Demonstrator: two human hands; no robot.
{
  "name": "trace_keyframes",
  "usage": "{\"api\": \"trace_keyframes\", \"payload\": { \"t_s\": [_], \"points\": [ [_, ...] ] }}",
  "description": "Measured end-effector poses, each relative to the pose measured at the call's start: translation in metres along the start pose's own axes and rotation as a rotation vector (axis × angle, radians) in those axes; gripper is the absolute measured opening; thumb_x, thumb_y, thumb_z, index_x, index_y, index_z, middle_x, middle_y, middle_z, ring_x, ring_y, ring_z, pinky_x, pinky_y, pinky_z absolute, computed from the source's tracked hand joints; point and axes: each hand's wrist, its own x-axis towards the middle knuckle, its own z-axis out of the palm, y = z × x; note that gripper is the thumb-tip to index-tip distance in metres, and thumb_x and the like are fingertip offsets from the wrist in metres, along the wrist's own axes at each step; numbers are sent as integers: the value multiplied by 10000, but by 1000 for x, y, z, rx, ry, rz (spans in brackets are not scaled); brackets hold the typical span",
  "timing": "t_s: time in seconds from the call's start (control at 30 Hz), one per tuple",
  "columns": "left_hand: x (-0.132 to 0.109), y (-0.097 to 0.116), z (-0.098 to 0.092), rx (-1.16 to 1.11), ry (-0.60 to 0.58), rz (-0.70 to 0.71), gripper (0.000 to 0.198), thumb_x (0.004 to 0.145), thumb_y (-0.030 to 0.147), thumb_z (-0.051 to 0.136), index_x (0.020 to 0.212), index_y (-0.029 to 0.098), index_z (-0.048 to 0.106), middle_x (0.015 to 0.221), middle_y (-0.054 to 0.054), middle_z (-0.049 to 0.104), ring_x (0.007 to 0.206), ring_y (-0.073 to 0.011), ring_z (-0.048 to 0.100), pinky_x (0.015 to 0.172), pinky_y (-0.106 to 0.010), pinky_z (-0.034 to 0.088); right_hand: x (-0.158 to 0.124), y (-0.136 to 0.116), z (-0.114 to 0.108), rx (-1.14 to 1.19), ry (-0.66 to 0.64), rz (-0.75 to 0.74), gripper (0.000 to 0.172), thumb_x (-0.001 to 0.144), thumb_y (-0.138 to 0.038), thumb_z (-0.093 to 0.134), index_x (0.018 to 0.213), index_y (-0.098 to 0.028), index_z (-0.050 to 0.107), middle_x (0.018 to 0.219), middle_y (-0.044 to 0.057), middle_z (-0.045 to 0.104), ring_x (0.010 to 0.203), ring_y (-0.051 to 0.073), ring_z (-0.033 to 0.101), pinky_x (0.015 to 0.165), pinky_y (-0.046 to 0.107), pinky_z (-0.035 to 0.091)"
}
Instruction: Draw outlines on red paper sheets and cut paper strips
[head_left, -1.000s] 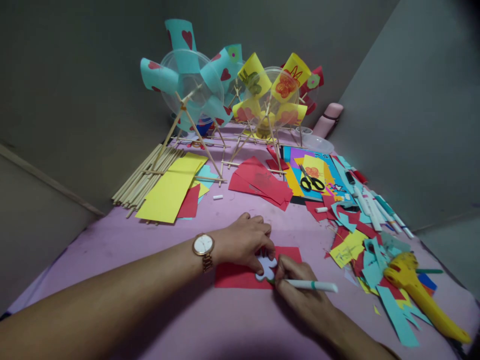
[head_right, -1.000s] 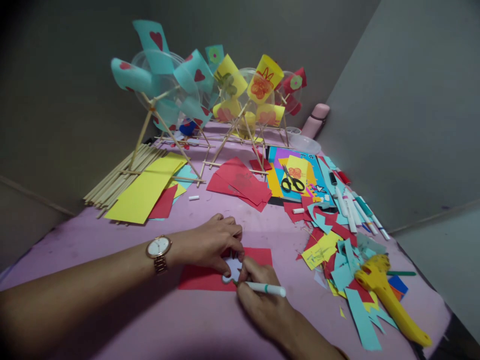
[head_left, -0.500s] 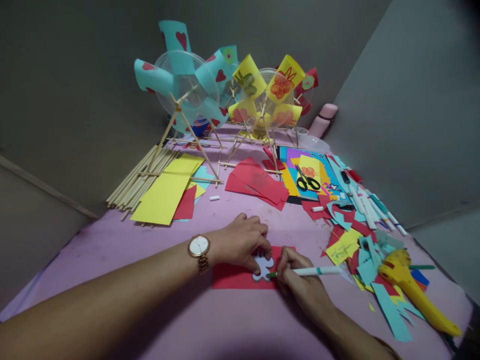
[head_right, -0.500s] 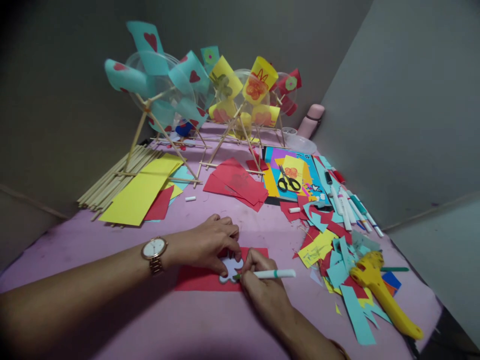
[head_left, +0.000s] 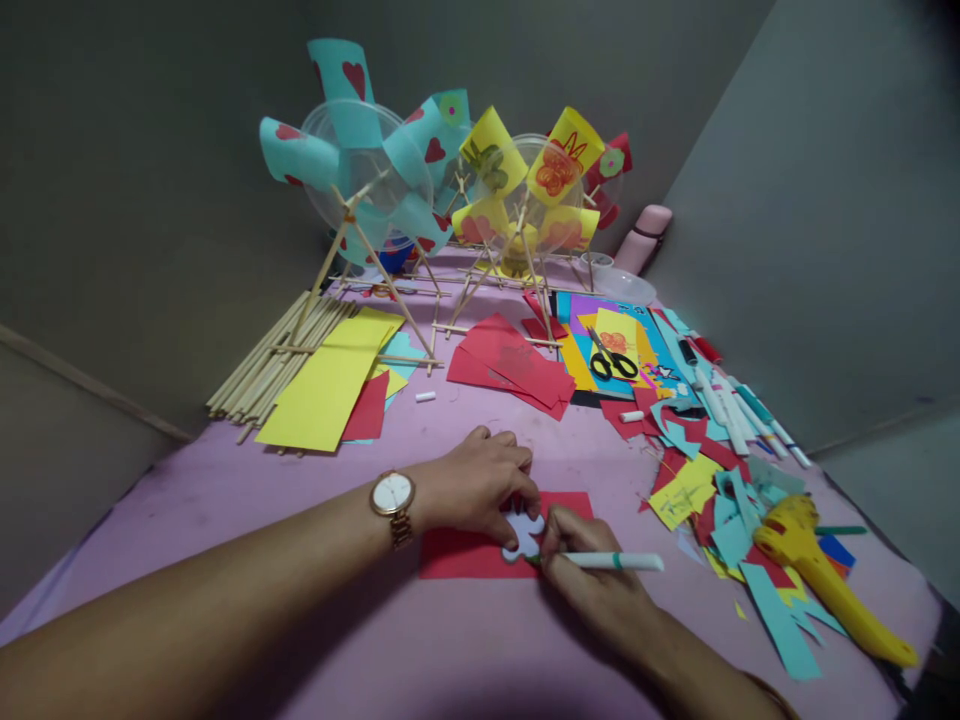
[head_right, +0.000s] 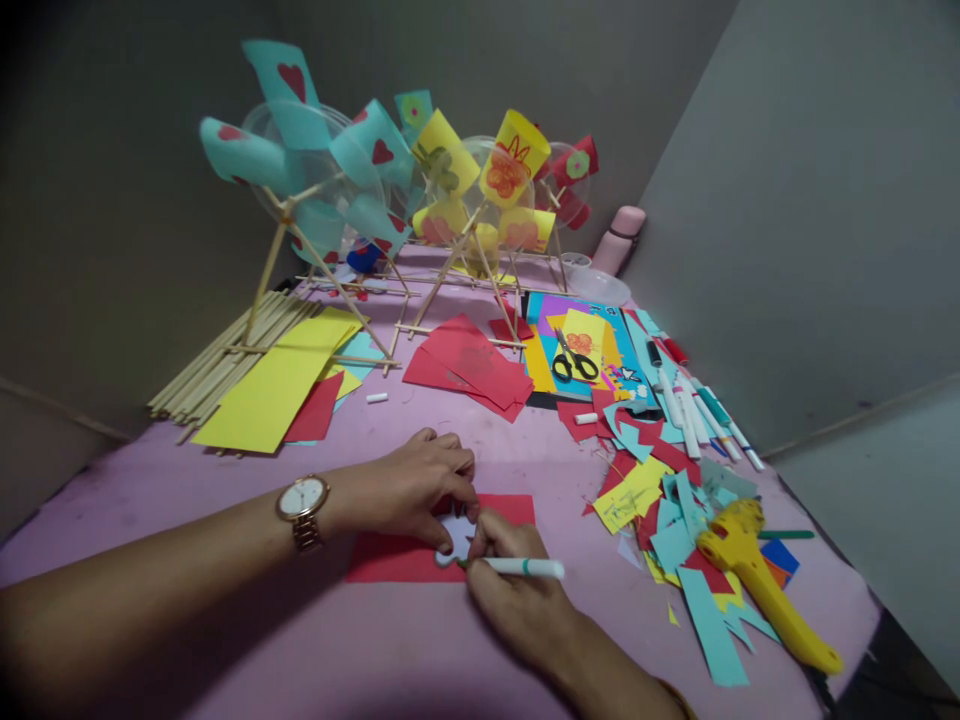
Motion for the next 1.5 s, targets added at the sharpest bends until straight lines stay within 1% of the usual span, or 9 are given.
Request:
{"api": "trace_keyframes", "payload": {
  "t_s": [0.47, 0.77, 0.9, 1.0, 1.1, 1.2, 1.33, 1.4, 1.5],
  "points": [
    [-1, 0, -1, -4, -1, 6, 257, 688, 439, 766, 887, 293, 693, 825, -5, 583, 892, -221, 463, 734, -330, 267, 2, -8, -3, -3, -15, -20, 127, 681, -213, 404, 584, -239, 326, 530, -57, 360, 523, 133, 354, 512, 259, 257],
    [-1, 0, -1, 1, -11, 5, 255, 696, 433, 762, 905, 303, 696, 841, -5, 588, 896, -221, 469, 722, -327, 258, 4, -10, -6, 21, 31, 27, 95, 652, -231, 409, 563, -234, 375, 510, -44, 411, 524, 141, 379, 497, 256, 260],
    [-1, 0, -2, 5, -17, 6, 262, 691, 433, 766, 905, 298, 695, 838, -4, 587, 892, -217, 475, 717, -326, 261, 4, -2, -7, 200, 118, 44, 85, 639, -207, 425, 569, -233, 384, 498, -65, 383, 494, 126, 347, 475, 244, 259],
    [-1, 1, -2, 11, -18, 4, 256, 702, 430, 757, 910, 295, 693, 842, -6, 587, 895, -217, 475, 715, -325, 259, 4, 2, -7, 377, 144, 28, 96, 698, -211, 451, 625, -236, 393, 483, -91, 362, 445, 108, 304, 436, 228, 240],
    [-1, 1, -2, 16, -16, 2, 269, 703, 440, 753, 906, 274, 690, 844, -10, 591, 894, -220, 474, 715, -330, 259, -1, 3, -11, 339, 114, -50, 92, 797, -215, 484, 710, -223, 455, 543, -57, 500, 482, 122, 423, 461, 230, 318],
    [-1, 1, -2, 17, -17, 6, 256, 702, 429, 754, 885, 263, 689, 837, -9, 591, 890, -216, 475, 721, -330, 260, -7, 2, -17, 67, 48, -265, 86, 870, -186, 478, 841, -200, 558, 743, 31, 651, 650, 164, 581, 599, 274, 440],
    [-1, 1, -3, 10, -18, 5, 243, 697, 406, 762, 891, 277, 694, 821, 2, 591, 891, -208, 478, 734, -325, 267, -5, 7, -18, -267, 19, -636, 180, 890, -134, 458, 945, -204, 615, 799, 59, 678, 773, 196, 601, 676, 298, 484],
    [-1, 1, -4, 8, -20, 3, 241, 696, 399, 764, 898, 284, 698, 816, 5, 592, 890, -205, 479, 740, -324, 273, -1, 14, -14, -387, 42, -733, 198, 898, -137, 459, 964, -219, 626, 837, 59, 698, 829, 206, 608, 703, 306, 489],
    [-1, 3, -4, 11, -21, -1, 231, 704, 400, 756, 897, 285, 702, 821, 6, 593, 897, -204, 482, 748, -324, 281, 6, 27, -7, -494, 81, -785, 186, 917, -177, 487, 916, -245, 660, 862, 46, 721, 837, 218, 622, 711, 321, 467]
  ]
}}
